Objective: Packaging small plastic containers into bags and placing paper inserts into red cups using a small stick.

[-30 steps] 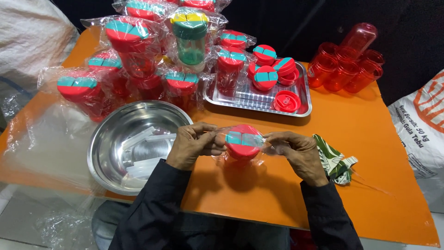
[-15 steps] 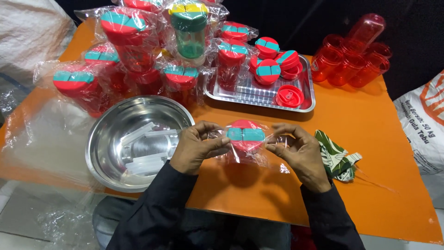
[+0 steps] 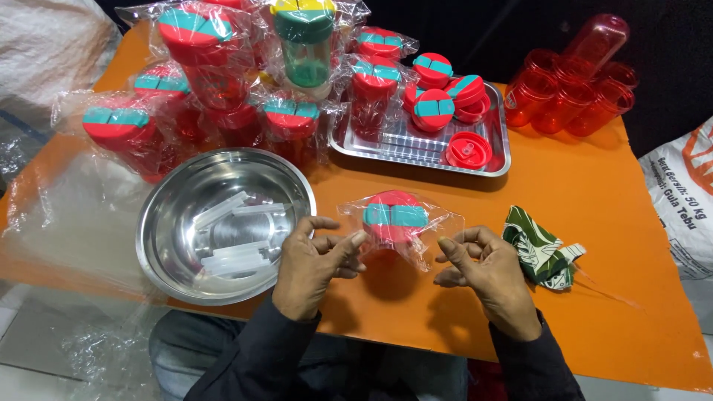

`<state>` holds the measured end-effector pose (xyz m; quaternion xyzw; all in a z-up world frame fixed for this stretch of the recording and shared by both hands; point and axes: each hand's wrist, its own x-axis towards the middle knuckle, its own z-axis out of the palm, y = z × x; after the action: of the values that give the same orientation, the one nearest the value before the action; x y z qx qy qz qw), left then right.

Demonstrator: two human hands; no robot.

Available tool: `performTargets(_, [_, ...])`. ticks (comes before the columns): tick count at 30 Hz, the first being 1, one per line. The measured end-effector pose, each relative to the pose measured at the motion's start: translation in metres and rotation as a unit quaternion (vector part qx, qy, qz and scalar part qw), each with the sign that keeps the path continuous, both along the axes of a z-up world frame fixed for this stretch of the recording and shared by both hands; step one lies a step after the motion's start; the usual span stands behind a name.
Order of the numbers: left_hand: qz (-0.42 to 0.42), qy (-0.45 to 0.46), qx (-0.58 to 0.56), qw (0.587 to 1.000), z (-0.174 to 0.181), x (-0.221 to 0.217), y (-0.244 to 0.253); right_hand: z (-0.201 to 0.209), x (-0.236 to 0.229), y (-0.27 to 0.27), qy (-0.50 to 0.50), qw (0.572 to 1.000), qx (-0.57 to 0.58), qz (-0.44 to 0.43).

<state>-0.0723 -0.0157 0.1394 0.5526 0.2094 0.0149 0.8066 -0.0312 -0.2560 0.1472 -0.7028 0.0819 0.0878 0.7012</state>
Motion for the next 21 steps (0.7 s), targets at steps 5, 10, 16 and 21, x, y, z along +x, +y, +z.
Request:
performTargets(5, [-0.016,-0.004,-0.028,0.999,-0.003,-0.003,0.001,-0.002,0.001,0.000,0.013,1.000,0.015,0.025])
performTargets(10, [-0.029,-0.014,-0.019,0.999,-0.009,-0.005,0.006,-0.012,0.003,-0.007,-0.002,0.998,0.021,0.051])
performTargets(16, [-0.080,-0.042,-0.009,0.996,-0.030,-0.005,0.020,-0.022,0.008,-0.017,-0.019,0.996,0.045,0.071])
performTargets(21, [-0.108,-0.076,0.025,0.991,-0.035,-0.005,0.027,-0.037,0.017,-0.026,-0.049,0.992,0.050,0.101])
